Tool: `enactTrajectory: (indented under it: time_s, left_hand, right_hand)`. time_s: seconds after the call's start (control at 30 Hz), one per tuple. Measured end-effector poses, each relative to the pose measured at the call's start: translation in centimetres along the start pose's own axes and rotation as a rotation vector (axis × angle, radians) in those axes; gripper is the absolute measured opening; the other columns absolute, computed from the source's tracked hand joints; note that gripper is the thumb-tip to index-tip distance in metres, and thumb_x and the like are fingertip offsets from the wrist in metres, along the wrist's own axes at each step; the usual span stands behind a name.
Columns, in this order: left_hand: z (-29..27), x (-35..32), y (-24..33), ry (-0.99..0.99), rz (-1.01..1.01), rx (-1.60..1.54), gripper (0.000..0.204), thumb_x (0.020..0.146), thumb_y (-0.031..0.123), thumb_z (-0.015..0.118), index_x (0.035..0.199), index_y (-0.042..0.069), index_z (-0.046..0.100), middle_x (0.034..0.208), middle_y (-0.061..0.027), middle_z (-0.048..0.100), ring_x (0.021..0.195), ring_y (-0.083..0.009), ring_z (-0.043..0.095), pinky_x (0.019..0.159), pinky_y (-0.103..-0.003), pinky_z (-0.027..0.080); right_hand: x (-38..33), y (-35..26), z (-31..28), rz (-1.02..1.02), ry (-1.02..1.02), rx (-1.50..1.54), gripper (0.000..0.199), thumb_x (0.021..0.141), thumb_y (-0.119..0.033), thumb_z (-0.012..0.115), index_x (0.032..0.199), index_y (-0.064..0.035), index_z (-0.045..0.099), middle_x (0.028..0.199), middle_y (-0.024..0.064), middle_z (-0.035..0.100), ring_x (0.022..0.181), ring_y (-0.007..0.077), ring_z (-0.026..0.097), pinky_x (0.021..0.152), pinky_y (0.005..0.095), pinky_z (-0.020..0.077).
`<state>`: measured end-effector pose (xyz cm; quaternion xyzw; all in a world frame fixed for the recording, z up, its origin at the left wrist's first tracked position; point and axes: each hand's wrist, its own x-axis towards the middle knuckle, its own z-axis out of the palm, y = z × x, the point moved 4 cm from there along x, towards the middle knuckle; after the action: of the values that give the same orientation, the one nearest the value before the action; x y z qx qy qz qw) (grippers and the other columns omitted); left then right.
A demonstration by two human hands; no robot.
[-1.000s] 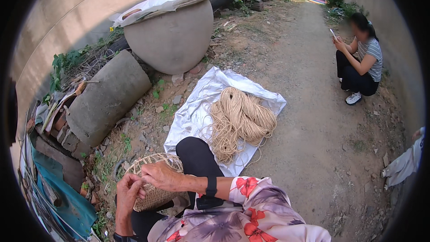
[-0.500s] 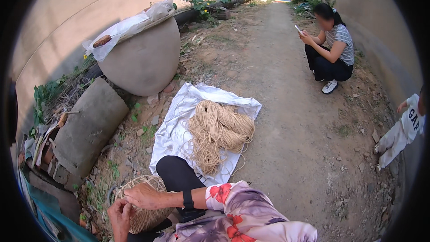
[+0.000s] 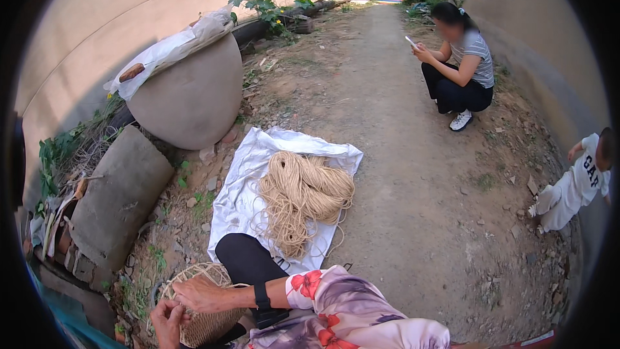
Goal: The recorder is weaving a small basket using thin strips of bamboo or similar fiber.
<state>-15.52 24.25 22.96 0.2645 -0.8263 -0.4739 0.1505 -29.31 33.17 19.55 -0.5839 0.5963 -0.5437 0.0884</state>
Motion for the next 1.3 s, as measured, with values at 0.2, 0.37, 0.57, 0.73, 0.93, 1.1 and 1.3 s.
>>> enactTrajectory:
  time_s: [0.2,0.37,0.57,0.73,0.93,1.1,1.3]
  left_hand:
    - [0.4,0.3,-2.8,0.232,0.065,-0.082,0.003,0.085,0.0,0.061,0.083,-0.003,0.061,0.065,-0.0072,0.063,0.055,-0.0132,0.063,0.05,-0.027,0.051]
    - [0.4,-1.2,0.0,0.254,0.148,0.37,0.016,0.091,0.014,0.066,0.097,-0.001,0.066,0.079,-0.0126,0.069,0.071,-0.0196,0.067,0.066,-0.033,0.054]
    - [0.7,-1.4,1.5,0.277,0.159,0.442,0.016,0.091,0.014,0.064,0.099,0.001,0.067,0.08,-0.0152,0.07,0.072,-0.024,0.068,0.068,-0.036,0.054]
    - [0.7,-1.5,2.3,0.248,0.185,0.499,0.018,0.091,0.016,0.063,0.097,0.0,0.068,0.081,-0.0165,0.07,0.072,-0.0265,0.069,0.068,-0.038,0.053]
    - [1.1,-1.2,5.7,0.116,0.306,0.697,0.014,0.09,0.014,0.062,0.094,0.003,0.069,0.086,-0.0204,0.069,0.078,-0.0385,0.067,0.068,-0.043,0.052]
    - [0.6,-0.9,6.1,-0.01,0.412,0.76,0.011,0.087,0.012,0.062,0.09,0.003,0.067,0.081,-0.0188,0.068,0.07,-0.0379,0.064,0.066,-0.043,0.05]
    - [-0.2,2.1,3.7,-0.188,0.083,0.619,0.019,0.072,0.01,0.066,0.085,-0.003,0.067,0.062,-0.0151,0.061,0.06,-0.0204,0.065,0.061,-0.037,0.051]
  right_hand:
    - [0.0,0.3,0.2,0.007,0.037,-0.052,0.029,0.091,-0.025,0.057,0.075,-0.0025,0.048,0.06,0.0169,0.051,0.056,0.0401,0.052,0.057,0.05,0.0386]
    - [-1.1,-1.0,-1.4,-0.086,0.09,-0.009,0.024,0.086,-0.022,0.065,0.078,-0.0038,0.051,0.068,0.0132,0.052,0.064,0.0361,0.056,0.057,0.0458,0.0415]
    - [-1.8,0.0,0.2,-0.172,0.037,-0.147,0.02,0.082,-0.017,0.068,0.087,-0.0036,0.054,0.084,0.0117,0.051,0.077,0.033,0.058,0.061,0.0447,0.046]
    - [-1.6,-0.5,1.0,-0.217,0.048,-0.105,0.019,0.077,-0.012,0.066,0.087,-0.0012,0.054,0.086,0.0123,0.05,0.078,0.0331,0.058,0.06,0.0448,0.0456]
    - [-1.6,-0.2,0.8,-0.211,0.045,-0.156,0.022,0.075,-0.011,0.065,0.09,0.0003,0.054,0.087,0.0129,0.05,0.08,0.0329,0.057,0.06,0.0451,0.0457]
    - [-1.7,-0.5,0.7,-0.248,0.042,-0.133,0.024,0.076,-0.013,0.065,0.092,-0.0005,0.053,0.088,0.0128,0.05,0.08,0.0327,0.057,0.061,0.0446,0.0468]
    - [-1.7,-0.7,-0.9,-0.217,0.02,-0.041,0.016,0.08,-0.009,0.064,0.089,-0.0028,0.052,0.084,0.0126,0.051,0.077,0.0329,0.058,0.064,0.0426,0.0479]
